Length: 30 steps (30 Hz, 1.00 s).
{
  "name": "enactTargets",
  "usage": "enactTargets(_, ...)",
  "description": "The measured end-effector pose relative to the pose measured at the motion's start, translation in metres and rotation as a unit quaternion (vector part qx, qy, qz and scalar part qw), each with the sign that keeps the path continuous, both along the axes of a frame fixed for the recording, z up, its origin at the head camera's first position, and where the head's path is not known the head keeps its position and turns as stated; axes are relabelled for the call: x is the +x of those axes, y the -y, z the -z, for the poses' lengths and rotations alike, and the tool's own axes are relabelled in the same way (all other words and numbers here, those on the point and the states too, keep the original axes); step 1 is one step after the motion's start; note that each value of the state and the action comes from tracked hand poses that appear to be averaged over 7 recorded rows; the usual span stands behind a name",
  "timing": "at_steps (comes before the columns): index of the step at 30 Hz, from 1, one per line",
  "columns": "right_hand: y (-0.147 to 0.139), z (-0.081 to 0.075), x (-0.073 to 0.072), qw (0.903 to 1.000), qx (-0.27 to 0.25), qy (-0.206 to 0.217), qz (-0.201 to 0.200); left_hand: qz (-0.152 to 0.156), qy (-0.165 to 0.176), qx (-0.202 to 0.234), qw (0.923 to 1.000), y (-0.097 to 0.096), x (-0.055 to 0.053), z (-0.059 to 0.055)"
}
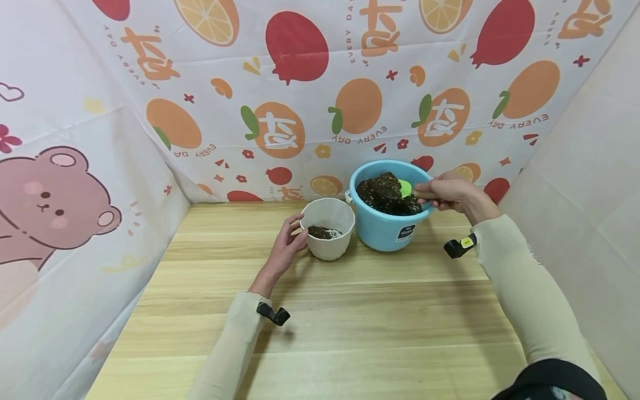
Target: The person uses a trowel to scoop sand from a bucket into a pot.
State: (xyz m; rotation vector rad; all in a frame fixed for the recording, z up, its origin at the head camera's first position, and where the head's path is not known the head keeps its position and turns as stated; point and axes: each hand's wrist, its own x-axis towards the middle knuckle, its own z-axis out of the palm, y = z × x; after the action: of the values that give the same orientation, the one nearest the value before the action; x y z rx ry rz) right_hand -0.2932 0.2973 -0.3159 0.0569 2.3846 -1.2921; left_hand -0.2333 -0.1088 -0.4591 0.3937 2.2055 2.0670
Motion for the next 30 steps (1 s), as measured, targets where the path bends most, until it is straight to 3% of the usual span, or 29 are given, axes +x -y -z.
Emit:
enactTargets(12,0.002,-0.003,0.002,0.9996,-0.024,-0.004,0.013,-0.011,-0.004,0.007,0.9999,-0.001,0.001,0.002)
enactTargets(30,0.004,-0.012,0.007,0.9993,-0.036,-0.004,0.003,0.000,-0.004,0.007,1.0000,0.000,-0.001,0.002)
